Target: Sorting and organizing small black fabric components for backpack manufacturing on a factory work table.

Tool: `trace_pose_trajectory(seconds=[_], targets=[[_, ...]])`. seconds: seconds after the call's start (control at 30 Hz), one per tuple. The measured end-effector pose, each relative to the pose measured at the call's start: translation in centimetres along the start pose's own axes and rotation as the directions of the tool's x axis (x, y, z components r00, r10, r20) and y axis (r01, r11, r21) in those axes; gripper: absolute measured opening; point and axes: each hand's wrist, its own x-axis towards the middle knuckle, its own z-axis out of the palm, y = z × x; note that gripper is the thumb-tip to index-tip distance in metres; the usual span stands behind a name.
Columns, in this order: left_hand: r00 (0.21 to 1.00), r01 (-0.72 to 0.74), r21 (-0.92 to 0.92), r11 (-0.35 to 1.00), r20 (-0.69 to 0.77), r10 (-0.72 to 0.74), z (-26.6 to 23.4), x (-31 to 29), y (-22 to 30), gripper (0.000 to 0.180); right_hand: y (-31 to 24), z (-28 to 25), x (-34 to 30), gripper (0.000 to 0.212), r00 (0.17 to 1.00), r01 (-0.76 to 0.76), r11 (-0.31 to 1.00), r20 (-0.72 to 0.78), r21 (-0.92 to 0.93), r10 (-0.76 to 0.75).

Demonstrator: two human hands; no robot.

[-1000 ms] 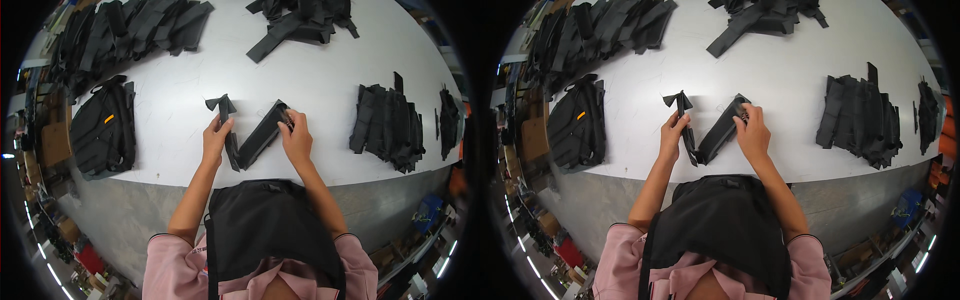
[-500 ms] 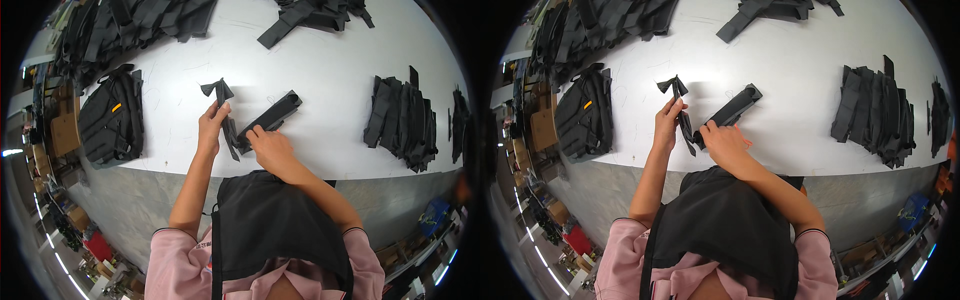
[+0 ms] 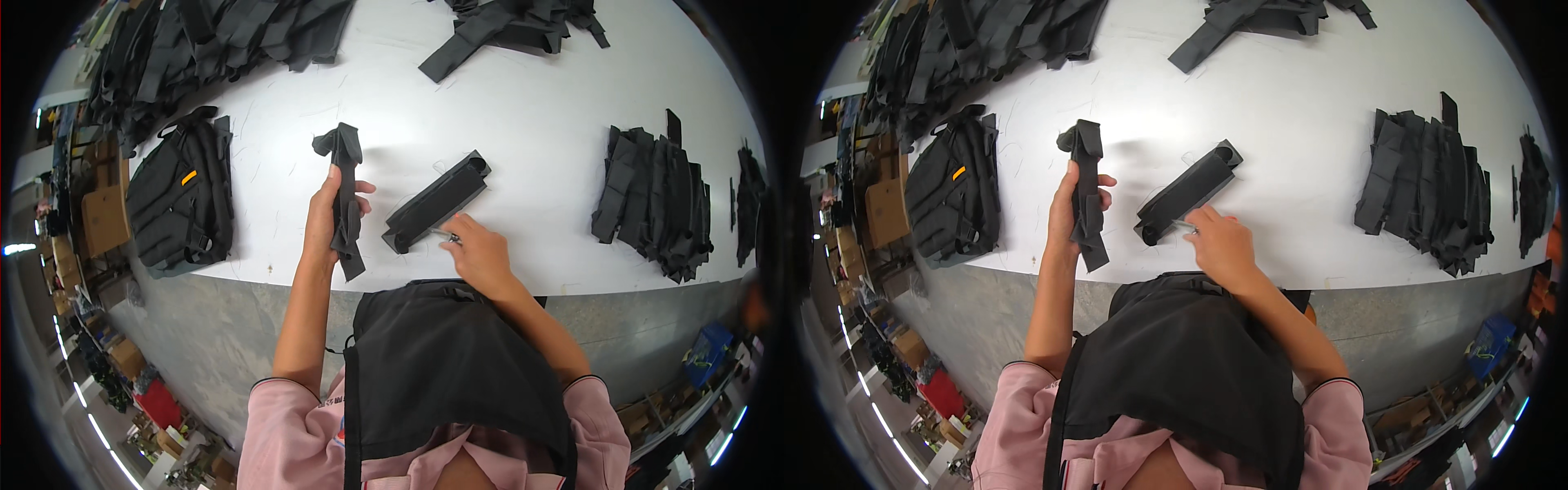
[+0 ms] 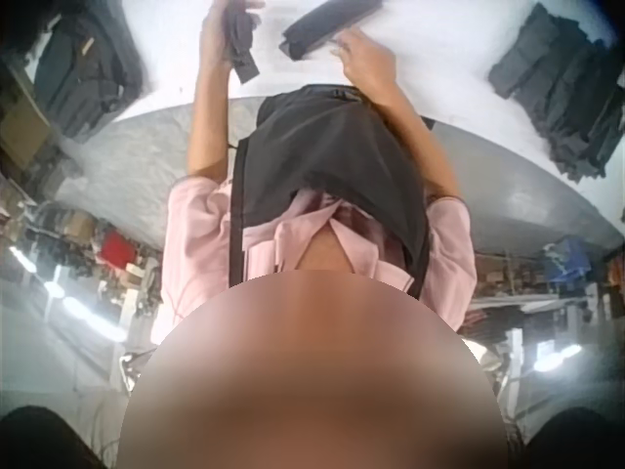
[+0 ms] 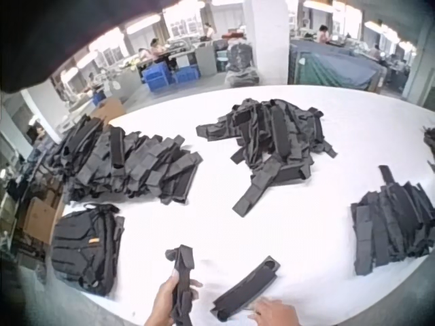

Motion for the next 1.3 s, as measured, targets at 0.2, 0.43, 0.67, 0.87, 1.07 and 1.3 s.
trace_pose_trajectory(seconds=[0.2,0.43,0.67,0.87,1.07,1.3], targets=[[0.929,-0.358,0.587,0.726,0.305,0.212,4.3,1.1,-4.4,0.075,3.5,0.8,-0.6,0.03,0.837,-0.384,0.559,0.022,0.734,0.546],[0.929,-0.363,0.652,0.666,0.303,0.211,6.4,1.2,-6.5,0.069,0.0,-0.7,0.7,0.031,0.871,-0.354,0.276,0.207,0.894,0.445],[0.934,0.29,-0.017,0.957,0.222,-0.28,0.5,0.4,-4.5,0.043,0.0,-0.3,1.2,0.024,0.944,-0.212,0.786,-0.085,0.581,0.318],[0.969,0.192,-0.162,0.968,0.185,-0.161,-1.3,-0.8,-4.5,0.04,-1.1,-0.3,3.1,0.02,0.987,-0.044,0.997,-0.16,-0.065,0.033],[0.956,0.206,-0.127,0.97,0.236,-0.172,-1.6,-1.3,-3.8,0.049,-2.4,3.0,7.5,0.017,0.977,0.202,0.932,-0.002,-0.301,-0.213],[0.98,0.074,-0.056,0.996,0.191,-0.062,-2.1,-2.6,-2.9,0.054,-1.5,2.4,6.3,0.014,0.996,0.086,0.974,0.036,-0.208,-0.08]])
